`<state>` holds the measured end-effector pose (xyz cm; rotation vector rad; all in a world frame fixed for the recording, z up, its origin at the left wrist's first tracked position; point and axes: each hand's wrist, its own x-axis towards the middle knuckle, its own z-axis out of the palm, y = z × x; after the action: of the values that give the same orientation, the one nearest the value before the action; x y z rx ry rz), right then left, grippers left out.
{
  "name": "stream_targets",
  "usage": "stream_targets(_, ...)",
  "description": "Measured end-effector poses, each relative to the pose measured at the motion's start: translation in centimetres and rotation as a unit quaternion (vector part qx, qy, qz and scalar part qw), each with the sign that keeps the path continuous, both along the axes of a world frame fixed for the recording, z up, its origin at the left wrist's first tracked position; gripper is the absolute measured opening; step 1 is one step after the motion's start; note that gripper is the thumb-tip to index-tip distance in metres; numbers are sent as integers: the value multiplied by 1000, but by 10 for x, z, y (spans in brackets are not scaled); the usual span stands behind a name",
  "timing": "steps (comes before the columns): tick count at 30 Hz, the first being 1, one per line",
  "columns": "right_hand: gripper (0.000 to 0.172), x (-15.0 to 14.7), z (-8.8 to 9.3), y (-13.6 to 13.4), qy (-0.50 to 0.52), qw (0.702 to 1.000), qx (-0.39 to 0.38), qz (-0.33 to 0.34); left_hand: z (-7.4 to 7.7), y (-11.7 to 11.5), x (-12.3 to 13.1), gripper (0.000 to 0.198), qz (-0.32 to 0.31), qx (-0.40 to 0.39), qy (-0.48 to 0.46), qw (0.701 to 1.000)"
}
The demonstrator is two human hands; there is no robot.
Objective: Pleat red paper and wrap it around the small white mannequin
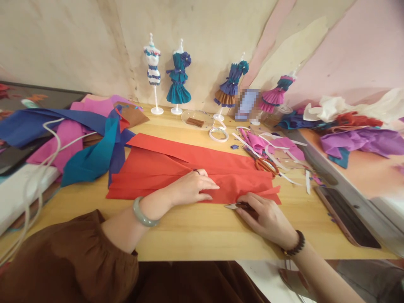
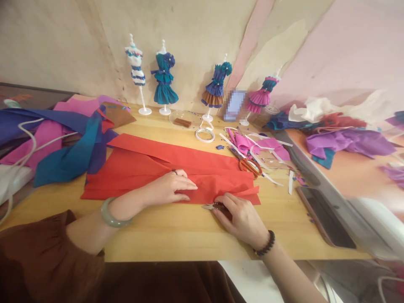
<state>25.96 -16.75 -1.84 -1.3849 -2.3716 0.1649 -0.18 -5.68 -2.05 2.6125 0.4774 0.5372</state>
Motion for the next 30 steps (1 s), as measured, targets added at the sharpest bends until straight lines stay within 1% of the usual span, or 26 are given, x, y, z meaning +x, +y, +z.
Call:
stream_targets(4,13,-6,1,-5,-5,1000,19,-8,2,-1,-1,31,-4,-4,4,1000)
stream_targets(9,14,-7,-1,-10,-19,999,38,-19,1,-2,-2,30,-7,2,6,1000)
stream_targets(13,16,-7,-1,-11,-8,999,31,-27,2,-3,-1,28,-3,10,11,1000)
stream_targets(17,17,-10,1,-6,-4,1000,20,-19,4,-3,-1,26,2,9,15,1000)
stream_targets(23,16,-10,1,-3,6,1000,-8,-8,4,-2,-1,24,6,-11,20,1000)
stream_targets(30,15,-7,1,-4,13,1000,-3,-1,7,-1,-1,25,10,-41,31,999)
